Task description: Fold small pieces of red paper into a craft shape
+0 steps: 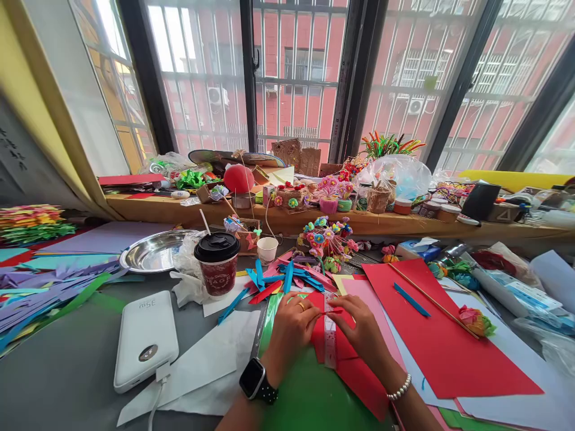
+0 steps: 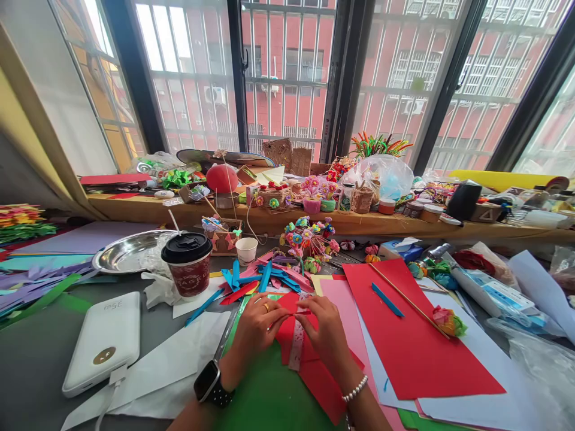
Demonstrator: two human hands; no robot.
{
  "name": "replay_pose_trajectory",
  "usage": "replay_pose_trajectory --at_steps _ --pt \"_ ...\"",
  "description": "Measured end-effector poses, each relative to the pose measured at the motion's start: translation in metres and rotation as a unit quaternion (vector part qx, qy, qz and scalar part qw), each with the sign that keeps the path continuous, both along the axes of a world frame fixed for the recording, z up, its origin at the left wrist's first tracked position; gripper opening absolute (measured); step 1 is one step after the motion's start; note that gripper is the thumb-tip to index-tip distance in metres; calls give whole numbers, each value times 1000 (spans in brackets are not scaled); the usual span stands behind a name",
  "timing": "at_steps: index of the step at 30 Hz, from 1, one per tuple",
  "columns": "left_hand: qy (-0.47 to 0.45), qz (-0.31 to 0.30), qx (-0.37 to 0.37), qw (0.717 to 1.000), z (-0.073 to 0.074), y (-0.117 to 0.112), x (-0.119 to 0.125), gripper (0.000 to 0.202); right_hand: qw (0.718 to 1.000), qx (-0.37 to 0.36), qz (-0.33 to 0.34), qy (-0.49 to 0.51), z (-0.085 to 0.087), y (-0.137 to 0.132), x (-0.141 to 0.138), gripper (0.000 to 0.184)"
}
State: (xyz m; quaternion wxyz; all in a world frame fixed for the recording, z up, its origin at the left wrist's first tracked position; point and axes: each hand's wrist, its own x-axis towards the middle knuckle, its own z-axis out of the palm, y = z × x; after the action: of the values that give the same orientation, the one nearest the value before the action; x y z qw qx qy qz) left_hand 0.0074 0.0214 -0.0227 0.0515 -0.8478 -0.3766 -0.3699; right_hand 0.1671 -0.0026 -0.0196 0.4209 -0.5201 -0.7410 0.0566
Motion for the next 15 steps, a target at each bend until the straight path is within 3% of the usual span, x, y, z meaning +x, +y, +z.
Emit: replay_pose_trajectory --at_steps 4,15 --pt "7 -12 2 1000 0 0 1 15 999 14 -18 -46 -4 1 -4 17" --pt "-27 78 -19 996 4 3 -7 16 990 60 -100 -75 -6 5 9 20"
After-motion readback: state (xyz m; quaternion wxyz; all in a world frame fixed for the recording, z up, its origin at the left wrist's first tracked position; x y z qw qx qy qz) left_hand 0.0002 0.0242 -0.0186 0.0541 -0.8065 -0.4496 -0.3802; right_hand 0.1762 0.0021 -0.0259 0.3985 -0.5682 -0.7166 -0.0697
